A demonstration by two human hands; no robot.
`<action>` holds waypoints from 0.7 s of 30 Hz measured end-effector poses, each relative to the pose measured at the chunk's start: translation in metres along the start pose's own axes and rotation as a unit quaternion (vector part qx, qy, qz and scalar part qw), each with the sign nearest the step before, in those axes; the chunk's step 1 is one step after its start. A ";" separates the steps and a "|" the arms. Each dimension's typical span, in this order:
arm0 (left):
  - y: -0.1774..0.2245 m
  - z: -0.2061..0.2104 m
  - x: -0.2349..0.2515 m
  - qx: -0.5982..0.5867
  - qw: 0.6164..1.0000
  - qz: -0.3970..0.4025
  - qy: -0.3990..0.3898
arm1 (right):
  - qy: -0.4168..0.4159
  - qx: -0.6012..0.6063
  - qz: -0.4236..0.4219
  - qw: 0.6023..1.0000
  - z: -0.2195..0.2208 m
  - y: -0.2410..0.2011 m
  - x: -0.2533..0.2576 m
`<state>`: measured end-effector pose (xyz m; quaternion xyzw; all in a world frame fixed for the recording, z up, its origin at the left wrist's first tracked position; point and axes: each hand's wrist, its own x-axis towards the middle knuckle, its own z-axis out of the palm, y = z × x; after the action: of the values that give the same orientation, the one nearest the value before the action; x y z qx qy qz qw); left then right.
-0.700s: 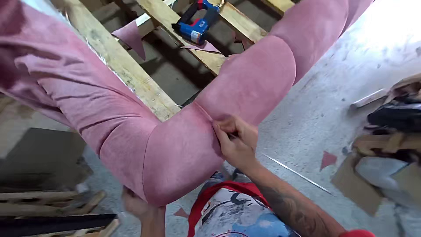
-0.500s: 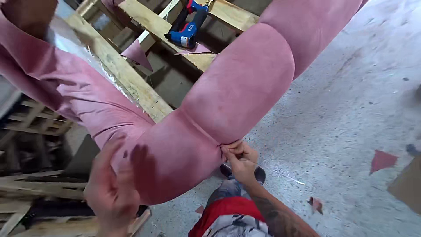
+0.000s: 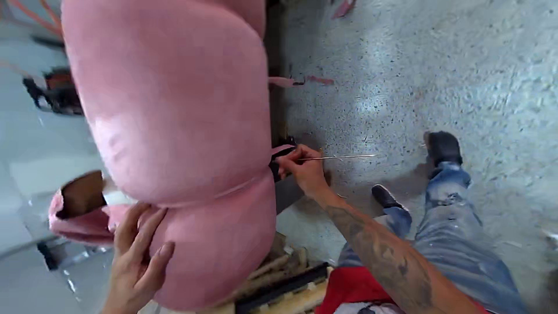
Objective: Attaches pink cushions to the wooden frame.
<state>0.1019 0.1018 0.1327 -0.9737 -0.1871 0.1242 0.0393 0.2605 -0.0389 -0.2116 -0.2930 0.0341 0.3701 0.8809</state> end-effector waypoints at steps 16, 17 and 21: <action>-0.024 0.011 0.013 0.012 0.991 0.126 0.037 | 0.016 0.169 -0.036 0.985 0.009 0.093 -0.020; -0.024 0.013 0.015 0.007 0.991 0.127 0.044 | 0.041 0.147 -0.024 0.988 0.009 0.109 -0.012; -0.023 0.018 0.016 -0.015 0.990 0.122 0.063 | 0.082 0.050 0.037 0.995 0.003 0.141 0.027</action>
<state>0.1034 0.1293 0.1146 -0.9956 -0.0655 0.0635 0.0214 0.1846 0.0582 -0.2862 -0.2762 0.1355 0.3746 0.8746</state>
